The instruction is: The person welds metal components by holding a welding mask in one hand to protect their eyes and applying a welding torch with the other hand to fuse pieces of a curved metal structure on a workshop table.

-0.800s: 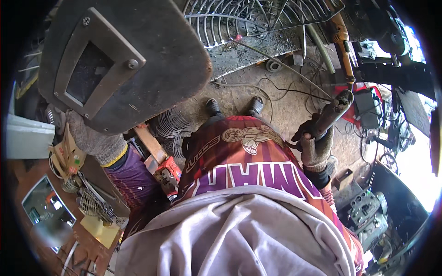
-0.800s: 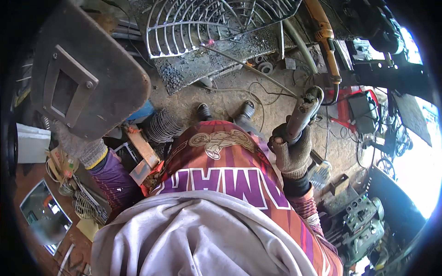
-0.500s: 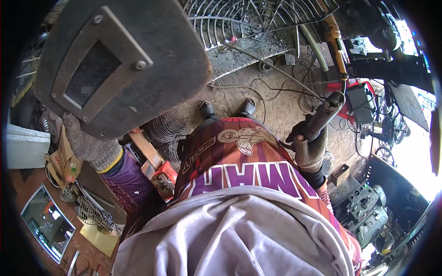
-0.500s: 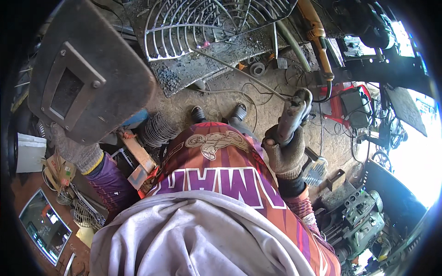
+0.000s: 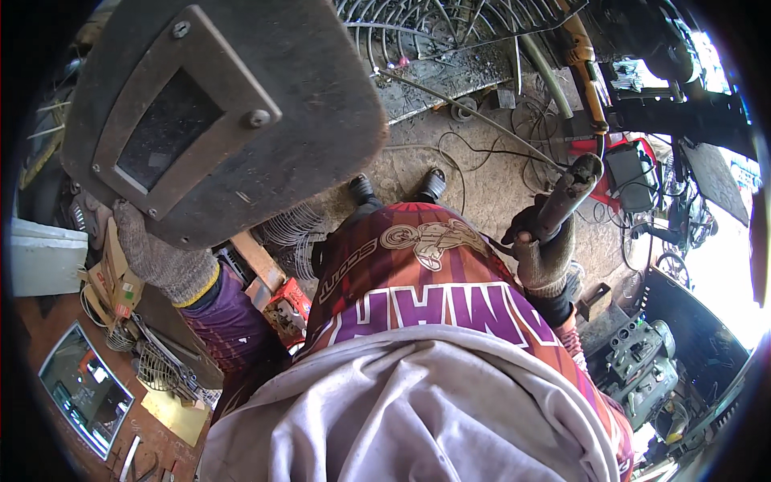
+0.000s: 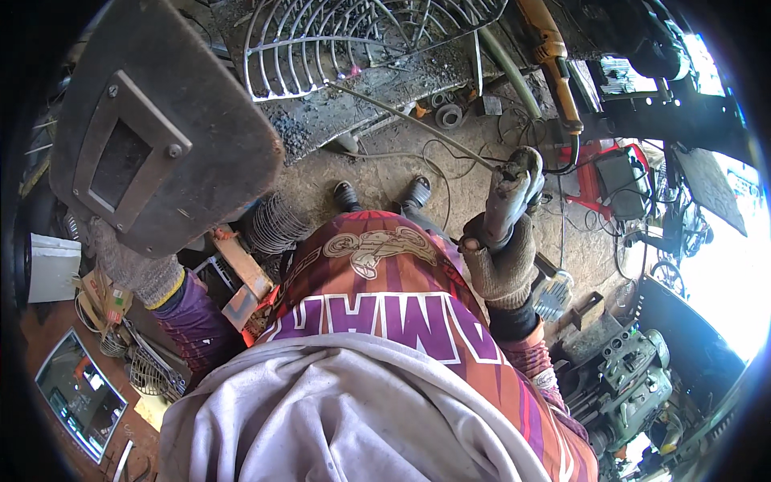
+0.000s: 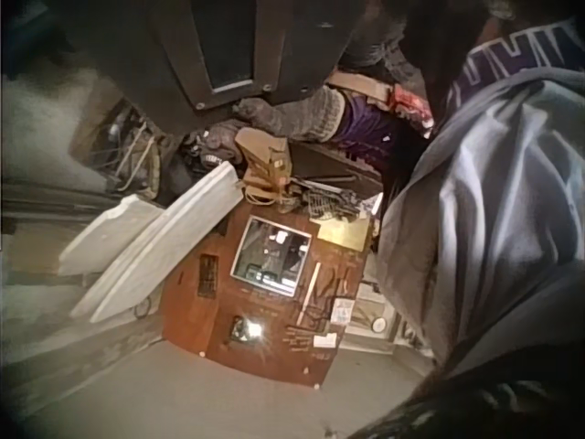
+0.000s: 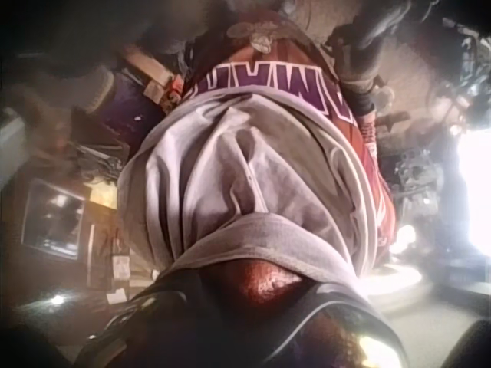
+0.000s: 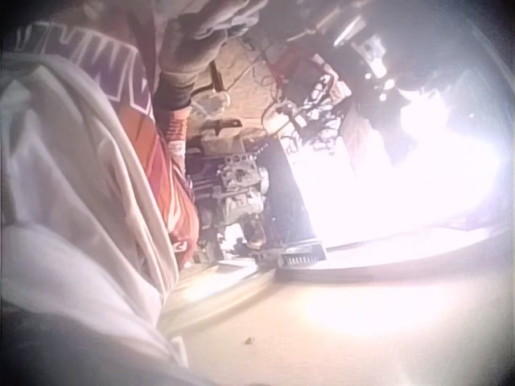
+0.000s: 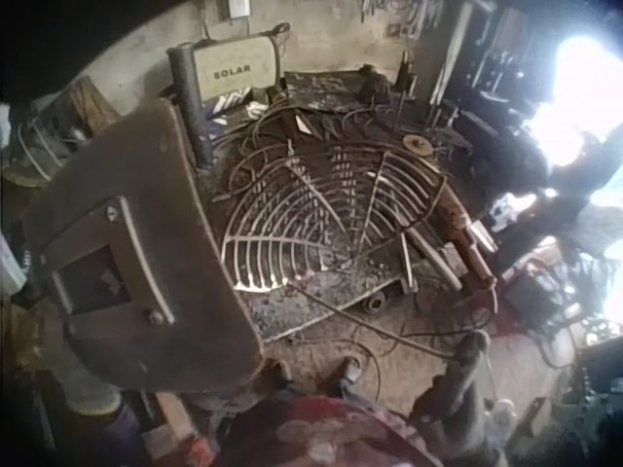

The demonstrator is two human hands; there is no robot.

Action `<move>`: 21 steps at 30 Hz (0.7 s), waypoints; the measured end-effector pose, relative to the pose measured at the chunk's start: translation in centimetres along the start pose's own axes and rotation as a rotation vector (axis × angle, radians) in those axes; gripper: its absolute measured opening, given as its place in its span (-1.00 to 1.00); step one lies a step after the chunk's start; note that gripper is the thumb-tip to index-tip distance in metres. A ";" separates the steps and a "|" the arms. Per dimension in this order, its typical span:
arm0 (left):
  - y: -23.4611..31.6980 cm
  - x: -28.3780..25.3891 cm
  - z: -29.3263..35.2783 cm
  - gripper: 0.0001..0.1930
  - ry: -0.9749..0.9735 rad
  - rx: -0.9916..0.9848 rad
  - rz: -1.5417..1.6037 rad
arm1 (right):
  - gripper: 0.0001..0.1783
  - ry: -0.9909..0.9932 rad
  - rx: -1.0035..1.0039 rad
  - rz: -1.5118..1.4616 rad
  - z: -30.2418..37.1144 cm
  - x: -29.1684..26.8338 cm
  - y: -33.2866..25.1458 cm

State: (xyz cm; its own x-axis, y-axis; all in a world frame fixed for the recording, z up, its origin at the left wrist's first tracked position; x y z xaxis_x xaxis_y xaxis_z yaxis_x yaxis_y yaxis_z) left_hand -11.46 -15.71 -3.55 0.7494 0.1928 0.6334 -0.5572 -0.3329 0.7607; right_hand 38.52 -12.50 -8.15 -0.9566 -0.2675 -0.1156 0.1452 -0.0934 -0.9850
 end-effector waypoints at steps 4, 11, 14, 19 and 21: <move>-1.4 4.3 -0.2 -0.52 -0.247 -0.043 0.122 | -0.50 -0.019 -0.002 0.017 -0.2 0.3 -0.2; -2.8 5.2 1.1 -0.52 0.085 -0.044 -0.230 | -0.56 -0.023 0.032 0.100 -0.4 0.6 -0.7; -3.5 7.0 0.8 -0.46 0.078 -0.072 -0.368 | -0.54 -0.019 0.022 0.011 -0.6 1.3 -0.9; -3.4 8.6 1.5 -0.50 0.143 -0.068 -0.540 | -0.51 -0.051 0.009 0.028 -0.7 1.3 -0.6; -3.7 8.9 1.2 -0.52 0.171 -0.067 -0.373 | -0.51 -0.001 0.040 -0.083 -0.7 1.2 0.0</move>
State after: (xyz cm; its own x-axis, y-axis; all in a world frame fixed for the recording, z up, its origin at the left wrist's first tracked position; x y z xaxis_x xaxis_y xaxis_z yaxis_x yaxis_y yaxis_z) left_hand -2.29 -13.81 -0.91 0.8371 0.4417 0.3228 -0.2850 -0.1515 0.9465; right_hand 37.23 -12.17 -8.40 -0.9656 -0.2577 -0.0334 0.0751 -0.1537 -0.9853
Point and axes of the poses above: each hand's wrist, its own z-axis away from the middle knuckle, its own x-axis out of the palm, y = z × x, the point moved 8 cm from there along -z, towards the middle knuckle, and after that the axes turned 10 degrees about -y, right-handed, at the moved point
